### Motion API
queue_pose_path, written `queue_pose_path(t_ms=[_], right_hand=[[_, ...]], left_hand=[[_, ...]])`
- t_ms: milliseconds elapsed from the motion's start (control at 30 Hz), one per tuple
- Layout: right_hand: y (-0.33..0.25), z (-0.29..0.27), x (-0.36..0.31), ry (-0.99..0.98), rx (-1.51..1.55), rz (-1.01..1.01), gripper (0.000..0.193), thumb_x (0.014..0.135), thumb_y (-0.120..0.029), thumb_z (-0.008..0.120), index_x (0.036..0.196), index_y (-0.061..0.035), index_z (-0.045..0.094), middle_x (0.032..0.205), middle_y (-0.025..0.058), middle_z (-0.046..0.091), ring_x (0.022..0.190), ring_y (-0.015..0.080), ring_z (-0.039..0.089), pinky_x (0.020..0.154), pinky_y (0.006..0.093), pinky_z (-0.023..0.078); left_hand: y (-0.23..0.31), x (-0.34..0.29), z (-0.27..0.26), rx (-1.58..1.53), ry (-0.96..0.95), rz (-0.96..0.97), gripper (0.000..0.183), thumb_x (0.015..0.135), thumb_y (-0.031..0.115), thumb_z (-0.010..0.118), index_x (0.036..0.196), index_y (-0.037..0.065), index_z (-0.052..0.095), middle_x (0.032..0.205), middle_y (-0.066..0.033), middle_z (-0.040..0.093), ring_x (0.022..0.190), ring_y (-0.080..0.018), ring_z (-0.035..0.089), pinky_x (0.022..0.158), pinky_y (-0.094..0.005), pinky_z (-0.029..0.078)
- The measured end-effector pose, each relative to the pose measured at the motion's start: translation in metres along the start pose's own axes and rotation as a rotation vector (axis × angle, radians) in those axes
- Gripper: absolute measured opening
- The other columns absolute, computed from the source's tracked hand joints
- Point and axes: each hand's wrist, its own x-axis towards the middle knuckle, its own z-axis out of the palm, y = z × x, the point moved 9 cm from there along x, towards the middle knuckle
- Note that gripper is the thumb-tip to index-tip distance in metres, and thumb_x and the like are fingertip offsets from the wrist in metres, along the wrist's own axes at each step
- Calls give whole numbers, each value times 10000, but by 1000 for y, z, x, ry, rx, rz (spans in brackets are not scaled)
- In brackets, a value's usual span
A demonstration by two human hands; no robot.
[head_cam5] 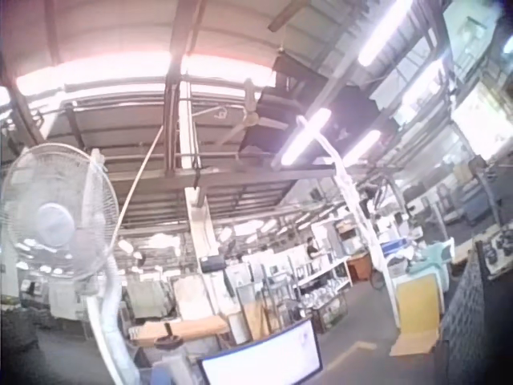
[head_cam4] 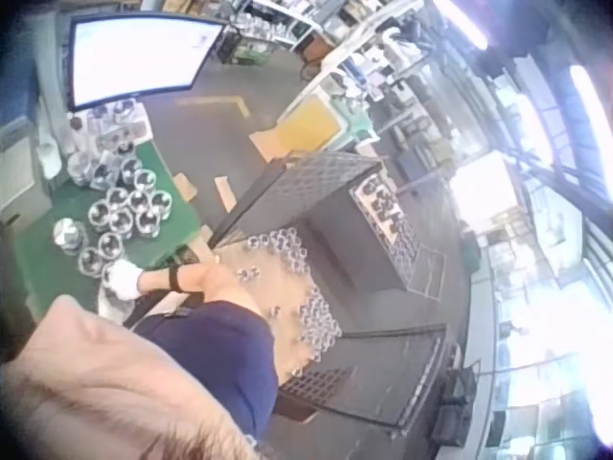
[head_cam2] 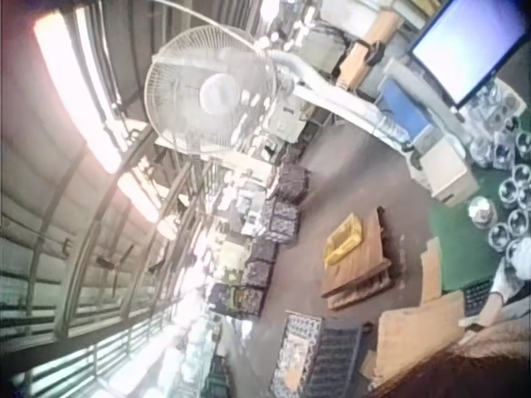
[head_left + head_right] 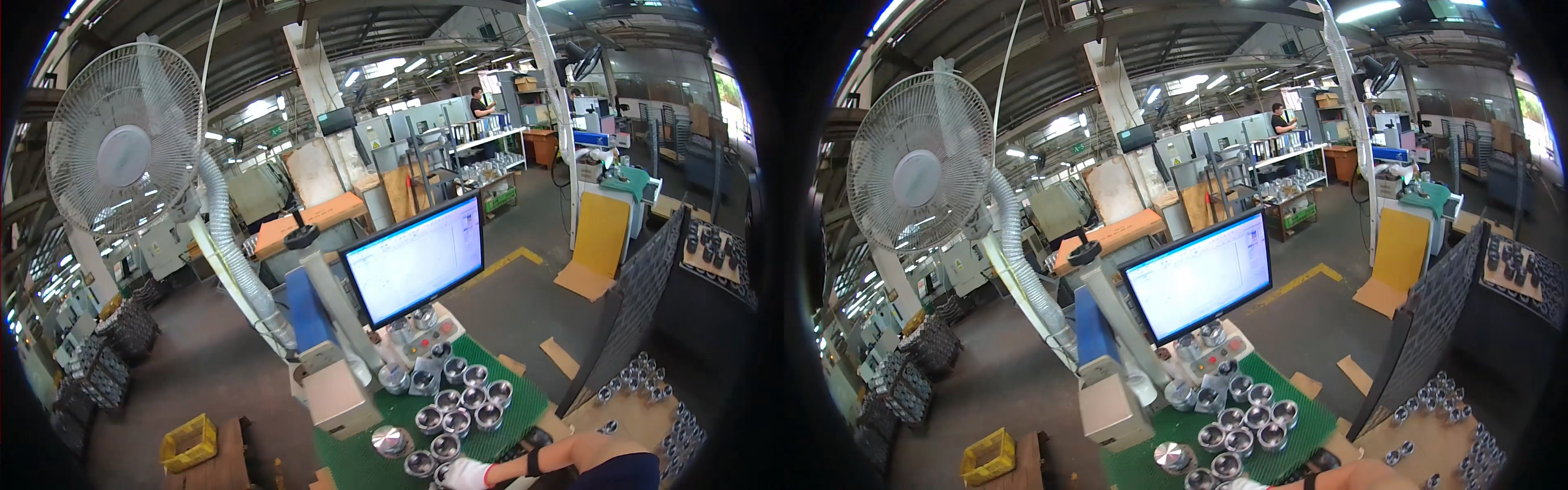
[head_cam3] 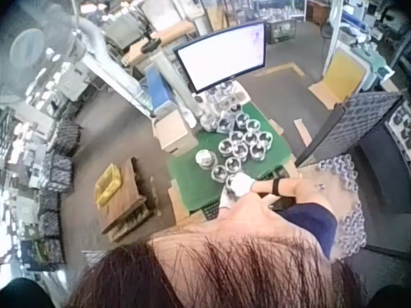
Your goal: Arranging and processing metal components at an industrial workstation.
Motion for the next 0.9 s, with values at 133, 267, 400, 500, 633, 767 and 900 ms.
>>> queue_pose_path(t_ms=[133, 267, 400, 500, 633, 767, 900], right_hand=[[4, 12, -12, -246, 118, 354, 442, 908, -429, 481, 1078, -69, 673, 1019, 205, 710, 990, 394, 680, 887, 473, 524], [31, 92, -41, -66, 1328, 791, 209, 900, -263, 591, 873, -69, 662, 754, 68, 668, 638, 223, 618, 566, 343, 469], [-65, 105, -18, -66, 2084, 802, 175, 931, -254, 603, 941, -84, 649, 868, 54, 691, 755, 202, 631, 585, 327, 464], [-127, 89, 22, -8, 2131, 754, 288, 958, -270, 612, 1166, -71, 624, 1047, 58, 702, 839, 203, 641, 676, 331, 508], [-241, 36, 35, -244, 2063, 439, 426, 1027, -247, 544, 1388, -24, 503, 1222, 81, 662, 1063, 152, 627, 906, 320, 524], [-227, 97, 51, -384, 1956, 336, 488, 1003, -298, 604, 1387, -5, 536, 1043, 51, 687, 713, 99, 578, 620, 250, 487], [-236, 14, 43, -250, 958, 93, 611, 972, -405, 638, 1413, 0, 518, 1380, 133, 586, 1273, 175, 534, 1095, 325, 409]], left_hand=[[5, -68, -8, -186, 21, -141, 432, 1034, 411, 492, 1313, 97, 592, 1152, -63, 666, 1058, -244, 597, 957, -393, 489], [-7, -100, -136, -47, 107, -18, 466, 1005, 408, 564, 1326, 71, 567, 1193, -104, 646, 1027, -264, 596, 938, -410, 506], [-39, -140, -222, -138, 398, -129, 489, 1002, 386, 587, 1389, 95, 520, 1295, -106, 592, 1085, -262, 582, 988, -407, 486], [3, -171, -156, -226, 234, 31, 398, 1027, 290, 558, 1371, 92, 528, 1266, -83, 571, 1175, -240, 561, 1000, -386, 480], [50, -172, -218, 116, 270, 503, 395, 974, 171, 631, 1346, 94, 525, 1149, -50, 622, 1015, -180, 604, 859, -322, 516], [105, -241, -179, -122, 451, 658, 426, 857, 93, 707, 1252, 36, 559, 945, -57, 667, 865, -177, 637, 757, -323, 529], [147, -266, -182, 605, 526, 899, 744, 625, 345, 915, 1219, 25, 601, 1060, -158, 713, 890, -351, 706, 823, -472, 588]])
